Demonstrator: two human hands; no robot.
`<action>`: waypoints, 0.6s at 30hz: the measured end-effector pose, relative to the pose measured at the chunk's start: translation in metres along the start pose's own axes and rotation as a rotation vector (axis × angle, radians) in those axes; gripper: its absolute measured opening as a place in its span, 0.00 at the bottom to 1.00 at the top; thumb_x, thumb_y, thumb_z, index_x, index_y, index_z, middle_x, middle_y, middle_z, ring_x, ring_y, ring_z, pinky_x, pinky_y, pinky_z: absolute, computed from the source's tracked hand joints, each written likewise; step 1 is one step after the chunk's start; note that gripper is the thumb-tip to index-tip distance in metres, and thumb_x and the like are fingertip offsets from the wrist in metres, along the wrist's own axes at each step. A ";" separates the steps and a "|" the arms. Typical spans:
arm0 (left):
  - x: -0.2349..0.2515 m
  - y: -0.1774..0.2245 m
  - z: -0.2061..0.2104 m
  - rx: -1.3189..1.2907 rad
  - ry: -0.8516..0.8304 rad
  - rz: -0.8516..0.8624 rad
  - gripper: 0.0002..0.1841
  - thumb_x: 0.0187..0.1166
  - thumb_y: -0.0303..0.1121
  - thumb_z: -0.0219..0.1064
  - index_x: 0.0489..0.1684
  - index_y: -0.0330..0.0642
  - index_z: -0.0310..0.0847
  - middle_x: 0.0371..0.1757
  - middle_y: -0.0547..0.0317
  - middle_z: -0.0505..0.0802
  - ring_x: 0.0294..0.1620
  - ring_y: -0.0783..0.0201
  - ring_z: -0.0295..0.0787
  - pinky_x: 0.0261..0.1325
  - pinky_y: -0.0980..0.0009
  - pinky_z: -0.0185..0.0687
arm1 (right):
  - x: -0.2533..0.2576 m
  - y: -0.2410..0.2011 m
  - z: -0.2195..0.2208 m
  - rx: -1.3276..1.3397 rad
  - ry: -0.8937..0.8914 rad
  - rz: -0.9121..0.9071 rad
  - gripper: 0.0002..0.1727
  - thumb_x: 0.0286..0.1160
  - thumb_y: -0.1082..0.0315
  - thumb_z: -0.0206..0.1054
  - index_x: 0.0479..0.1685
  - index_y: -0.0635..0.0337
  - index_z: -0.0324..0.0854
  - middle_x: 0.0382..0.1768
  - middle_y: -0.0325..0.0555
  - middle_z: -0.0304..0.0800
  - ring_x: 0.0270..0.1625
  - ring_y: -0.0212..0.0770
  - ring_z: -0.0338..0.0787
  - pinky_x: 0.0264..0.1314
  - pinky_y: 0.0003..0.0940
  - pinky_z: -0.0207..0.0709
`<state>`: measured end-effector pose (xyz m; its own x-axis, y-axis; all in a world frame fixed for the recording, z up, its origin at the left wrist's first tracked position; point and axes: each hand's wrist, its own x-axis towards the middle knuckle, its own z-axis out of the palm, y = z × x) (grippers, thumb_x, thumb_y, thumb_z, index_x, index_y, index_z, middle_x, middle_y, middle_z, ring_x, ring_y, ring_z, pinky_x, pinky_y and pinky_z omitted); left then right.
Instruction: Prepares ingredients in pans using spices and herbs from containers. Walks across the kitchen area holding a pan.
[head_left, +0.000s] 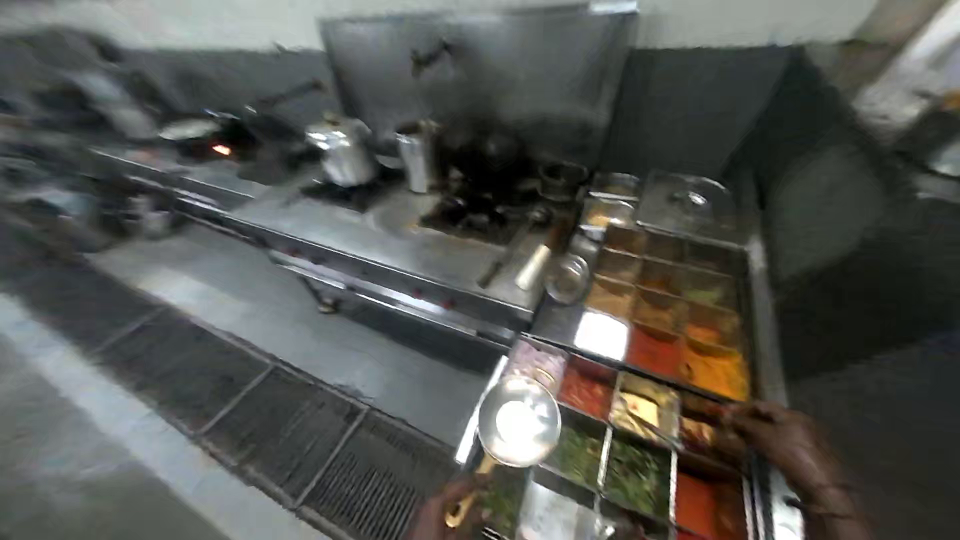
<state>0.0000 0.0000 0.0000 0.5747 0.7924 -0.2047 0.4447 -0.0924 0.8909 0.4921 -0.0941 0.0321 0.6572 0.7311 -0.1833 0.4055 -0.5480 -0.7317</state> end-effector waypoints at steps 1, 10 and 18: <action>0.002 0.000 -0.004 0.024 -0.057 -0.004 0.24 0.76 0.33 0.73 0.73 0.41 0.83 0.69 0.48 0.89 0.66 0.58 0.88 0.72 0.57 0.82 | -0.008 -0.011 -0.002 0.092 0.033 0.023 0.07 0.77 0.73 0.72 0.48 0.65 0.88 0.41 0.54 0.93 0.38 0.49 0.92 0.45 0.53 0.88; 0.022 0.032 -0.039 0.249 -0.101 -0.012 0.28 0.76 0.46 0.73 0.77 0.52 0.81 0.75 0.55 0.86 0.78 0.54 0.79 0.81 0.48 0.73 | -0.070 -0.115 0.093 0.720 -0.476 -0.165 0.06 0.73 0.77 0.69 0.44 0.65 0.89 0.42 0.55 0.93 0.38 0.45 0.94 0.43 0.42 0.92; 0.083 0.059 -0.022 -0.295 -0.115 -0.025 0.51 0.61 0.37 0.85 0.91 0.68 0.58 0.86 0.66 0.74 0.79 0.60 0.78 0.76 0.55 0.81 | -0.055 -0.151 0.178 0.976 -0.931 0.058 0.05 0.77 0.75 0.66 0.42 0.62 0.88 0.42 0.52 0.94 0.36 0.38 0.93 0.40 0.32 0.91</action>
<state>0.0587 0.0735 0.0441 0.6478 0.7169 -0.2578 0.2510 0.1186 0.9607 0.2813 0.0210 0.0359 -0.1718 0.9321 -0.3188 -0.4774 -0.3618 -0.8007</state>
